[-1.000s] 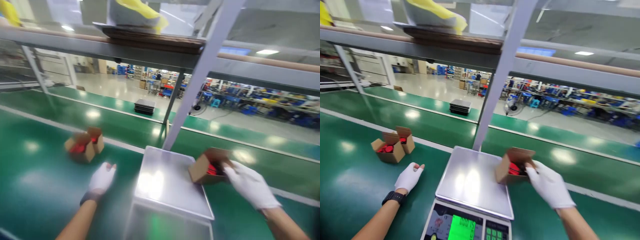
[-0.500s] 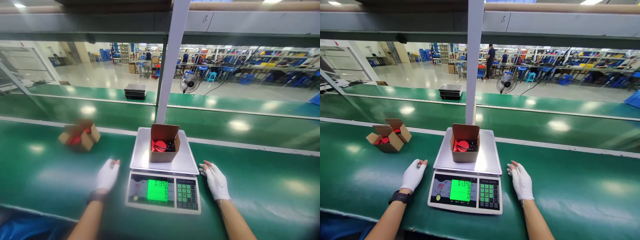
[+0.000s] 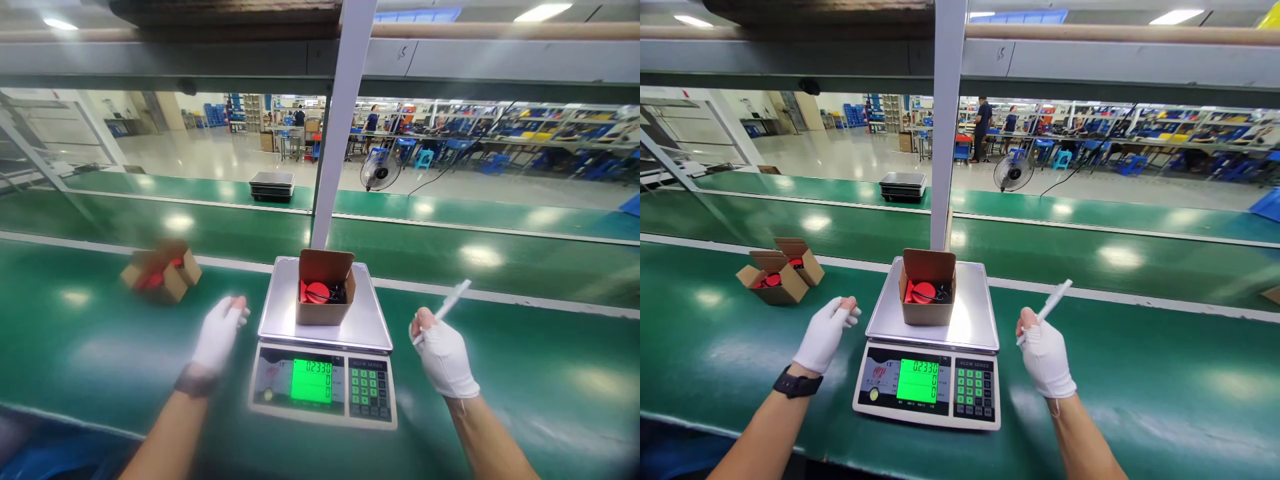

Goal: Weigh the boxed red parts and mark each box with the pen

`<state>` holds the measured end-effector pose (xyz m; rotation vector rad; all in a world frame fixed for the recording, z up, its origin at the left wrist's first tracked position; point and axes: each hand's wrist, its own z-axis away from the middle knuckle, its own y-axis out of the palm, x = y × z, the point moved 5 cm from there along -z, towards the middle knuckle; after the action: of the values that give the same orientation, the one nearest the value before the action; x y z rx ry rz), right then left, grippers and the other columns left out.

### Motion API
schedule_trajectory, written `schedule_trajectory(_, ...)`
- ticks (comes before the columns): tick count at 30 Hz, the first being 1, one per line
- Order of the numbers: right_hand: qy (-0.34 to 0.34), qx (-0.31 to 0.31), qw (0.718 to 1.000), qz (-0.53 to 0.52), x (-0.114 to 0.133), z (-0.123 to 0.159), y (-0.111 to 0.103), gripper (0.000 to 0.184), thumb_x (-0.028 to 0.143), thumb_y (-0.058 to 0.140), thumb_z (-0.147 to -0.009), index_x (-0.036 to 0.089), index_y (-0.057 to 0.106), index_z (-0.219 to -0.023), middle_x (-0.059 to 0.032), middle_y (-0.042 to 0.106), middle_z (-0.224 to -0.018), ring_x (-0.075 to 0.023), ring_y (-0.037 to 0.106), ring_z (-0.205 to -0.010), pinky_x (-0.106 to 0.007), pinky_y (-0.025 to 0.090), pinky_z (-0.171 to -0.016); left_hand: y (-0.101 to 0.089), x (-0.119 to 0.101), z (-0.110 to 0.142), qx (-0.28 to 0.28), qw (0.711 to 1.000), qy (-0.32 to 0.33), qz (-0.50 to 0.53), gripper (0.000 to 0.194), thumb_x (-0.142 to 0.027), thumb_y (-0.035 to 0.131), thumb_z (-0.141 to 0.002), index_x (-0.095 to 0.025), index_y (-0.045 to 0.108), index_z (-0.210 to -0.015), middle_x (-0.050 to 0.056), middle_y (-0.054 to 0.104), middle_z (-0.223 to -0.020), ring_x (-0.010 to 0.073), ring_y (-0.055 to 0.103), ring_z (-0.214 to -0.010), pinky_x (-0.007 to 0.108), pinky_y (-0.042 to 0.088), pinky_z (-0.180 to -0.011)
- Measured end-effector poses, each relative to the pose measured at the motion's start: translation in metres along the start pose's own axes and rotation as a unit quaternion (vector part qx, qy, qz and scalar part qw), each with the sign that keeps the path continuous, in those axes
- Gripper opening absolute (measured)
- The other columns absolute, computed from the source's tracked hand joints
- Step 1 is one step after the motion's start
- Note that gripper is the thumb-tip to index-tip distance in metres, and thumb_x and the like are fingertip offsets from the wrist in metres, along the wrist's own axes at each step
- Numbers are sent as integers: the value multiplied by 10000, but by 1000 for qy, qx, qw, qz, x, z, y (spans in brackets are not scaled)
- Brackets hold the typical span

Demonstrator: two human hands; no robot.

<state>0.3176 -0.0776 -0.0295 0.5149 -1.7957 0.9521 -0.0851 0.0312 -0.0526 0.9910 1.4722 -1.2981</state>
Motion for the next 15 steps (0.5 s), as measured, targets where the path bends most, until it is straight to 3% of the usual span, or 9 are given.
schedule_trajectory(4,-133,69,988,-23,96,20,23,405,531,437,-886,190,555,-703,-15,516,-557,-143,490,-510,-248,407,-497,23,-72,2,68,990,120,-24,389,-555,543,-770,-167,524,-743,-1,564,-687,132,510,-638,237,402,-618)
schedule_trajectory(7,-245,178,952,-53,150,36,54,283,447,524,-866,183,627,-859,-51,625,-762,-173,584,-671,-264,474,-605,53,-108,9,120,973,181,-73,362,-530,569,-764,-181,503,-690,-31,517,-603,115,469,-582,224,358,-569)
schedule_trajectory(10,-293,233,927,-25,170,37,77,222,392,544,-867,195,647,-880,-49,643,-849,-179,593,-769,-272,478,-690,74,-116,11,148,975,164,-28,410,-521,415,-853,-181,488,-634,-10,524,-559,116,477,-537,233,361,-541)
schedule_trajectory(15,-270,205,941,16,174,22,89,290,425,465,-904,195,578,-770,-10,592,-693,-154,547,-645,-248,427,-602,86,-101,11,218,962,89,135,386,-485,343,-875,-164,511,-740,28,588,-602,118,503,-481,236,400,-489)
